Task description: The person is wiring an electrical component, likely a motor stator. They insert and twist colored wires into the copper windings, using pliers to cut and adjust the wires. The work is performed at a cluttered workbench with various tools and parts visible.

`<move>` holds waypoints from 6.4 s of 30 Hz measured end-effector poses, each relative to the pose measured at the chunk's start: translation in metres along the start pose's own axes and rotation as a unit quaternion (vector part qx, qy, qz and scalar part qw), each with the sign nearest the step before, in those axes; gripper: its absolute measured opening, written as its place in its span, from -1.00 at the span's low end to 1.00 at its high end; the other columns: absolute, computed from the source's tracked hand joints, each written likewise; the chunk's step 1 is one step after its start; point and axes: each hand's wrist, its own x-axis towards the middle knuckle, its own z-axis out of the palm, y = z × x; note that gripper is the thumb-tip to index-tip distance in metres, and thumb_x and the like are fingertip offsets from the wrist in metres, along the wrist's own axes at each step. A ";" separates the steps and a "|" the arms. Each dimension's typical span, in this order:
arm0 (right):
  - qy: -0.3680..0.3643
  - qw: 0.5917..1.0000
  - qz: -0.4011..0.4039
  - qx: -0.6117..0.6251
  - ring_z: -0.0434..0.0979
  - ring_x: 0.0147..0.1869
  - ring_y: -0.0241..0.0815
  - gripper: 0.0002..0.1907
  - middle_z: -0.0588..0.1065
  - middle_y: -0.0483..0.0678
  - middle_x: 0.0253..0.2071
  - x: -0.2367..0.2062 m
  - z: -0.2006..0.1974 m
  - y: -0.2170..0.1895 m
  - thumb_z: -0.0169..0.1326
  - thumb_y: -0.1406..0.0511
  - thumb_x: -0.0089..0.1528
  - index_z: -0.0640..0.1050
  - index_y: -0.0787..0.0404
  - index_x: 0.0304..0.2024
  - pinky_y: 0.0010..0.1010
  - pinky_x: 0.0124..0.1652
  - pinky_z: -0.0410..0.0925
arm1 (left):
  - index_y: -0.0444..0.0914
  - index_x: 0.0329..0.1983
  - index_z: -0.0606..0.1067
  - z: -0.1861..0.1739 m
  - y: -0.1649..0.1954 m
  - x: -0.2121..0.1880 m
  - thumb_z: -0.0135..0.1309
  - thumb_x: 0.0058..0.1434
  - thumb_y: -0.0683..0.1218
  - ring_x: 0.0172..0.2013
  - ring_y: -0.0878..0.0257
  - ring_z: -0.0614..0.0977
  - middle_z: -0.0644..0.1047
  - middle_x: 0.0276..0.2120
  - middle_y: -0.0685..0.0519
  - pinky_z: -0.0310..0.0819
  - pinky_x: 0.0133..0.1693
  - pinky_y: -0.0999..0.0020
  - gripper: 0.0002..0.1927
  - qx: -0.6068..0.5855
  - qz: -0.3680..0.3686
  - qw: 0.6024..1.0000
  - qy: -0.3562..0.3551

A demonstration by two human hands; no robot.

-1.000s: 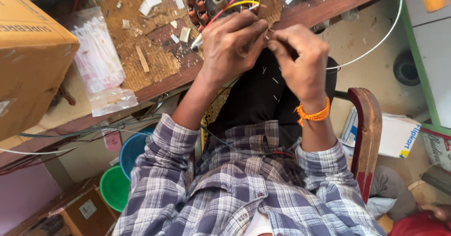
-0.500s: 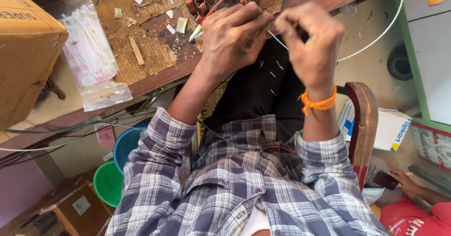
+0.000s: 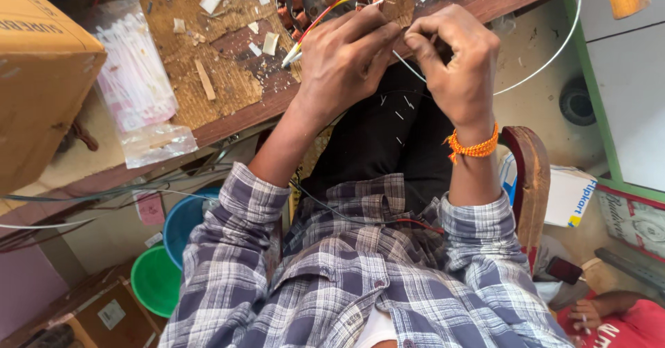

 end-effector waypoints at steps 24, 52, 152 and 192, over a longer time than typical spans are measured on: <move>0.016 1.000 -0.017 -0.017 0.53 -0.25 -0.22 -0.86 0.51 -0.02 -0.20 0.006 -0.006 0.005 0.31 0.41 0.43 0.59 0.34 -0.16 -0.44 -0.25 0.36 | -0.11 0.01 0.54 0.007 0.002 -0.002 0.30 0.30 -0.13 -0.24 0.16 0.67 0.55 -0.18 0.13 0.53 -0.22 0.27 -0.75 -0.004 -0.077 0.997 0.017; 0.006 0.994 -0.100 -0.033 0.57 -0.16 -0.15 -0.89 0.52 -0.03 -0.22 0.009 0.009 0.007 0.27 0.40 0.43 0.59 0.31 -0.15 -0.40 -0.18 0.40 | -0.19 -0.03 0.55 0.006 -0.002 -0.009 0.28 0.29 -0.15 -0.34 0.18 0.67 0.55 -0.19 0.10 0.55 -0.28 0.31 -0.78 0.015 -0.053 0.997 0.050; 0.071 0.945 0.088 0.308 0.65 -0.13 -0.29 -0.73 0.60 0.04 0.01 -0.007 0.039 0.015 -0.06 0.45 0.42 0.55 0.43 0.12 -0.52 -0.13 0.51 | -0.21 -0.18 0.58 0.010 0.004 0.004 0.29 0.28 -0.19 -0.35 0.29 0.69 0.61 -0.31 0.09 0.55 -0.31 0.39 -0.89 -0.080 -0.156 0.983 0.047; -0.041 0.857 0.226 0.461 0.38 -0.46 -0.45 -0.65 0.48 -0.07 -0.31 0.015 0.019 0.020 0.18 0.31 0.55 0.32 0.30 0.21 -0.68 -0.52 0.20 | -0.12 0.07 0.51 0.015 -0.007 -0.013 0.26 0.34 -0.18 -0.18 0.14 0.67 0.53 -0.10 0.11 0.54 -0.20 0.24 -0.73 -0.024 -0.107 0.993 0.033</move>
